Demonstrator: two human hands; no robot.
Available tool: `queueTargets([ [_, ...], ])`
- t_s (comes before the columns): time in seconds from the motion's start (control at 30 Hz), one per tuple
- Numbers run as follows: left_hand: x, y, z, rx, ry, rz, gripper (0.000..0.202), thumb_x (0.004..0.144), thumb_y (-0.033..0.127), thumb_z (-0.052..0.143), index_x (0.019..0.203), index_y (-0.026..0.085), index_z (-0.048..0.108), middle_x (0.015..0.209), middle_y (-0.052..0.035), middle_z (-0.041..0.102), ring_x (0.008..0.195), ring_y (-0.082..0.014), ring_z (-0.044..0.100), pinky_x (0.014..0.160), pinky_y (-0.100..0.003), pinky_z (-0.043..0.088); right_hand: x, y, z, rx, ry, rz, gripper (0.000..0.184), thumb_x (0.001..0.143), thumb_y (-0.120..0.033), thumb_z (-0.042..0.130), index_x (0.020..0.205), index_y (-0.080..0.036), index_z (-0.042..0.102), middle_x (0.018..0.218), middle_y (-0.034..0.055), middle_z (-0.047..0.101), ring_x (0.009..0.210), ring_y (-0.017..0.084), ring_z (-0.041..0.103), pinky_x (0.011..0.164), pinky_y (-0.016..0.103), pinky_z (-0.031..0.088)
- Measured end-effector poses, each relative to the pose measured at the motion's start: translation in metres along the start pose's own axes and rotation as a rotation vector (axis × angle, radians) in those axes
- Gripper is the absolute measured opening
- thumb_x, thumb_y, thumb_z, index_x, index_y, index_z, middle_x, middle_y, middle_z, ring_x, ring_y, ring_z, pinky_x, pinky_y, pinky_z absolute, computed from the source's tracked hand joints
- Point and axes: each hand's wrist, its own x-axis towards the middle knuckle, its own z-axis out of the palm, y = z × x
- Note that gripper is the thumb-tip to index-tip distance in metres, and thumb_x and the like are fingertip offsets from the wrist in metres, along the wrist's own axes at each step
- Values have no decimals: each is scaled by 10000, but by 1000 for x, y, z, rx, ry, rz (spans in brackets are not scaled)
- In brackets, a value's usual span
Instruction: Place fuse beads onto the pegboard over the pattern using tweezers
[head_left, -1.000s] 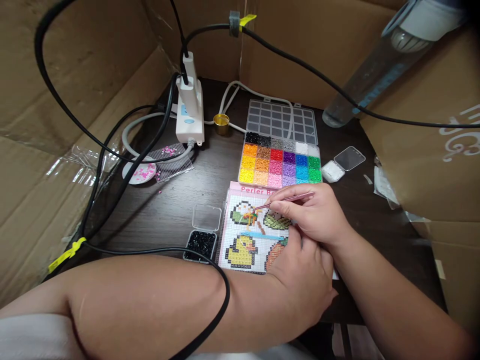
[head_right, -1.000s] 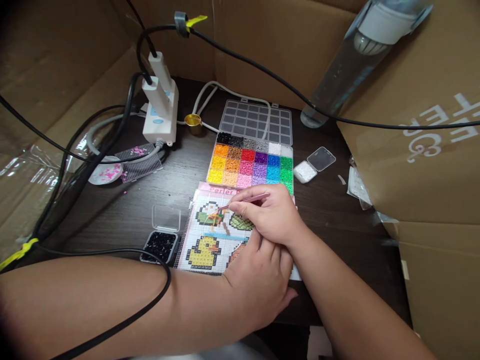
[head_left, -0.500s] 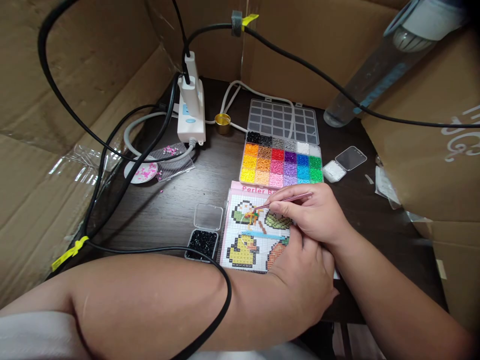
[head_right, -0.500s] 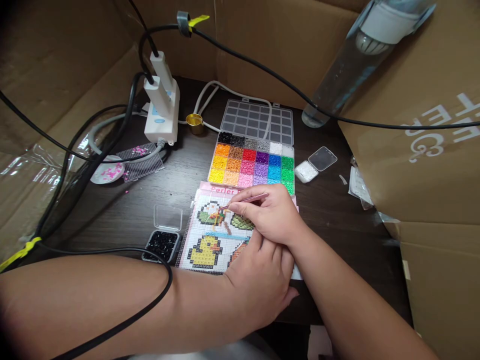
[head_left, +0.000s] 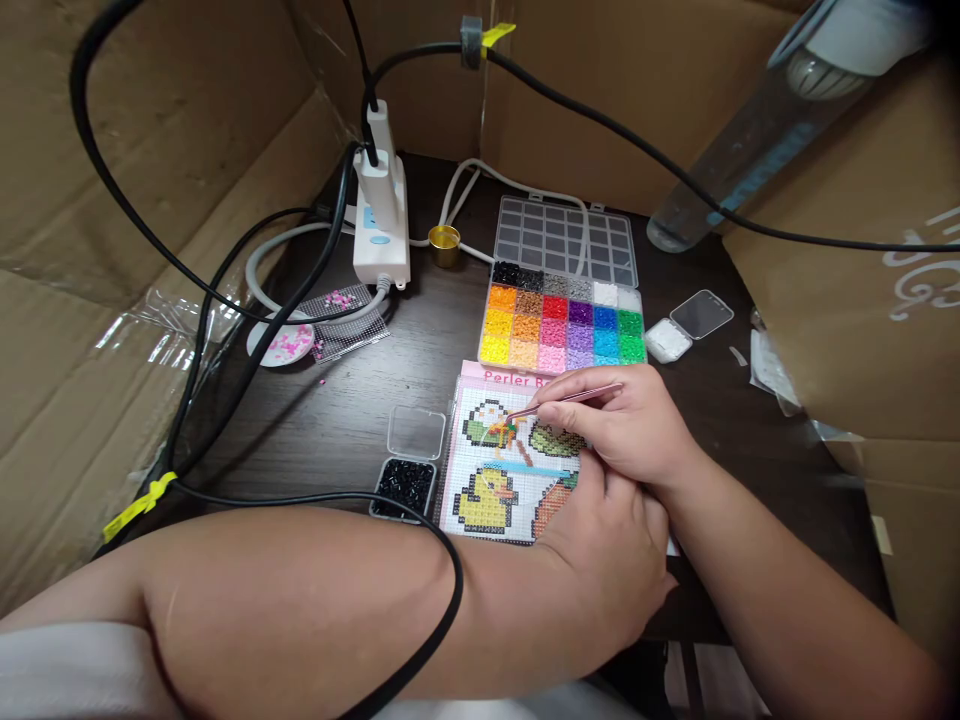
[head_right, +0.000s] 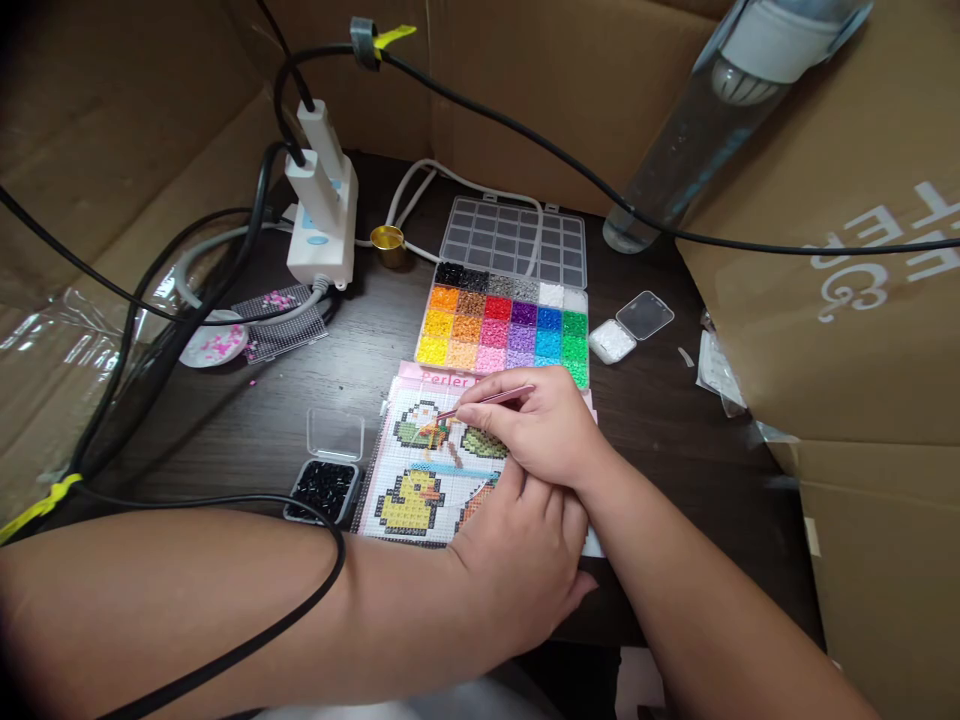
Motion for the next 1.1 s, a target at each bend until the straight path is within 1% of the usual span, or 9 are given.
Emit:
queueTargets([
  [0.17, 0, -1, -3, 6, -6, 4, 630, 902, 537, 476, 1347, 98, 559, 1374, -178, 547, 1337, -373, 378, 1067, -518, 312, -1, -1, 1, 0, 5, -5, 59, 686, -237, 804, 721, -195, 782, 753, 56, 767, 681, 182, 712, 628, 281, 583],
  [0.3, 1, -1, -2, 9, -22, 16, 603, 902, 536, 465, 1300, 103, 600, 1330, -177, 581, 1282, -386, 433, 1027, -510, 329, 0, 0, -5, 70, 135, -1, 82, 674, -244, 818, 724, -194, 777, 700, 45, 740, 637, 169, 678, 580, 277, 548],
  [0.4, 0, 0, 0, 43, 4, 11, 626, 902, 555, 444, 1281, 84, 608, 1346, -223, 560, 1256, -401, 461, 998, -503, 330, 3, 3, -17, 282, 248, -11, 121, 703, -296, 811, 753, -193, 770, 533, 1, 614, 473, 107, 523, 445, 246, 432],
  [0.53, -1, 1, 1, 87, 17, -7, 690, 882, 595, 452, 1302, 65, 587, 1398, -281, 493, 1258, -405, 467, 993, -490, 317, 9, 7, -29, 518, 273, -50, 161, 686, -323, 825, 704, -181, 750, 488, -20, 524, 431, 65, 373, 397, 228, 326],
  [0.6, -1, 1, 1, 92, 15, -7, 690, 880, 596, 451, 1300, 66, 589, 1397, -281, 495, 1255, -405, 470, 989, -489, 318, 9, 9, -27, 497, 289, -45, 171, 674, -326, 831, 709, -178, 752, 471, -24, 514, 426, 70, 386, 397, 232, 326],
  [0.77, 0, -1, 0, 59, 19, 10, 624, 893, 575, 446, 1251, 97, 628, 1321, -220, 583, 1238, -395, 481, 992, -491, 321, 2, 9, -12, 187, 323, -12, 139, 679, -294, 827, 748, -188, 771, 489, -20, 568, 427, 86, 463, 400, 234, 361],
  [0.83, -1, -1, 1, 61, 22, 8, 631, 889, 580, 453, 1254, 95, 625, 1331, -227, 573, 1243, -399, 475, 989, -490, 322, 2, 9, -12, 188, 361, -30, 125, 695, -292, 815, 745, -186, 769, 472, -25, 551, 422, 84, 451, 398, 232, 351],
  [0.97, -1, 1, 3, 83, 29, -15, 678, 878, 602, 457, 1286, 80, 602, 1403, -271, 495, 1269, -415, 455, 989, -489, 311, 11, 9, -27, 467, 435, -79, 98, 725, -256, 776, 715, -168, 734, 666, 29, 683, 432, 51, 394, 392, 222, 322],
  [1.1, 0, 1, 4, 85, 49, -14, 689, 876, 607, 460, 1291, 76, 602, 1390, -273, 508, 1287, -420, 436, 995, -494, 303, 18, 9, -45, 775, 478, 38, 123, 723, -259, 763, 677, -170, 692, 716, 5, 677, 431, 26, 358, 371, 186, 298],
])
